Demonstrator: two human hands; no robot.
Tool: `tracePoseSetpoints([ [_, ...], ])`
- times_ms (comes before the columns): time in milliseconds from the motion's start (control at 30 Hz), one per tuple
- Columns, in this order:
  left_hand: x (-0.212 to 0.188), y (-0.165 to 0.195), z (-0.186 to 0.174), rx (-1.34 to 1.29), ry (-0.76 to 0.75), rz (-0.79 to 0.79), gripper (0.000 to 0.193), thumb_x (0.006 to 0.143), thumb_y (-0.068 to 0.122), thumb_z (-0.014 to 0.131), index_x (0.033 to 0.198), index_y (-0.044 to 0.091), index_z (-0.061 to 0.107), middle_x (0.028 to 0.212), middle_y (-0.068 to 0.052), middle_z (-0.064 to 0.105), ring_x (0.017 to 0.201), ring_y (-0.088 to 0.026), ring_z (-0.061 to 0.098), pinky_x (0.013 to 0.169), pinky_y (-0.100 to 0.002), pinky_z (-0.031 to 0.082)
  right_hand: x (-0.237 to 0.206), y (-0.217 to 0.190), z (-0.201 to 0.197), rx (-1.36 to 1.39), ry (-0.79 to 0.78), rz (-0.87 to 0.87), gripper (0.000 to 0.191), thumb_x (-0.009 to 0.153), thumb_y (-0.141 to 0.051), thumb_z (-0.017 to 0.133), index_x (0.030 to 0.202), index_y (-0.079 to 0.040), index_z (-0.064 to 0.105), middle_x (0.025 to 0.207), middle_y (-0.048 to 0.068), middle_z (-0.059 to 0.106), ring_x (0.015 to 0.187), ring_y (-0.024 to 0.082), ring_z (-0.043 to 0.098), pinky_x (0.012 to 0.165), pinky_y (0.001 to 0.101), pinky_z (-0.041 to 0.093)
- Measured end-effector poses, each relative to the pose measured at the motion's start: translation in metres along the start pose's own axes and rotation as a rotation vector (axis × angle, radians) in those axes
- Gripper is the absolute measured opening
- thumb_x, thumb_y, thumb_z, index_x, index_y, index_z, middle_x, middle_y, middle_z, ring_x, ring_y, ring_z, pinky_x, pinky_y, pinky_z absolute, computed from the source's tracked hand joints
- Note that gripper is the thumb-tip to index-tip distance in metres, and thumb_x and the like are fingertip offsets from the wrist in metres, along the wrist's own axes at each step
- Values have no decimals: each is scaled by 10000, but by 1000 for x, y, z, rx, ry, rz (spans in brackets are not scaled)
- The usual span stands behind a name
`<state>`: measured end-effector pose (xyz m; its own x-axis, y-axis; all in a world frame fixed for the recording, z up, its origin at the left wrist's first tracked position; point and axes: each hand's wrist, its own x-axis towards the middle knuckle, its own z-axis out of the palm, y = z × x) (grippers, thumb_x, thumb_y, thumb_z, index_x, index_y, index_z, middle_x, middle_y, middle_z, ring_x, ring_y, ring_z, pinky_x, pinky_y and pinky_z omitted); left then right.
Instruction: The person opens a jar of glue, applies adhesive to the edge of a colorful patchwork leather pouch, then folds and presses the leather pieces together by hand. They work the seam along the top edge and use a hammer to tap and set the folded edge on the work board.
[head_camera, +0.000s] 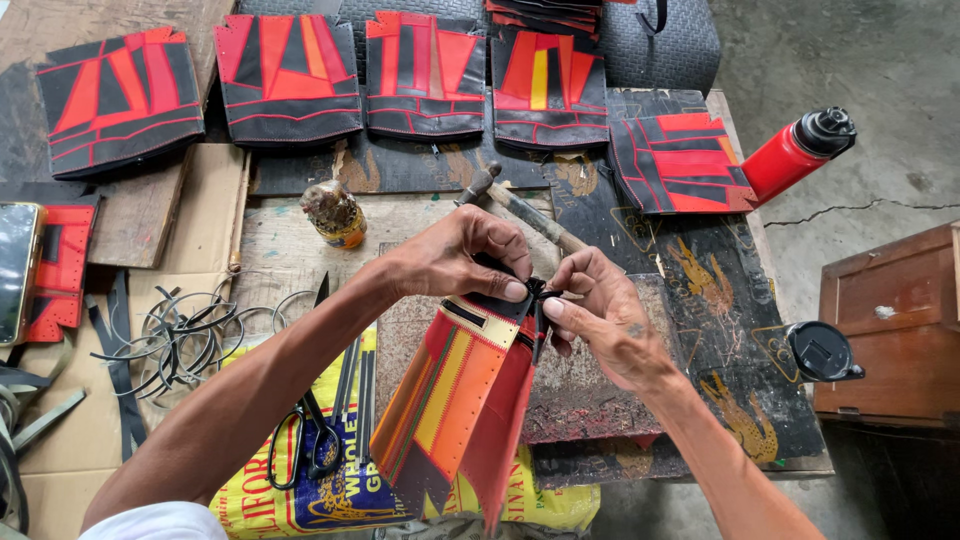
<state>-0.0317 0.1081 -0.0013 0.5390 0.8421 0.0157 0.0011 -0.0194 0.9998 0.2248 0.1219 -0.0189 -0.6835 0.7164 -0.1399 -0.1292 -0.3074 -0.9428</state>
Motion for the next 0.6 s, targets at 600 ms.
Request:
tracePoseSetpoints([
  [600, -5, 5, 0, 37, 65, -77, 181, 842, 96, 818, 994, -1, 799, 889, -28, 791, 776, -43, 676, 737, -224, 580, -1, 5, 16, -105, 77, -123, 213, 919, -17, 670, 1084, 9, 538, 1007, 141, 632, 745, 159, 699, 505, 316, 633],
])
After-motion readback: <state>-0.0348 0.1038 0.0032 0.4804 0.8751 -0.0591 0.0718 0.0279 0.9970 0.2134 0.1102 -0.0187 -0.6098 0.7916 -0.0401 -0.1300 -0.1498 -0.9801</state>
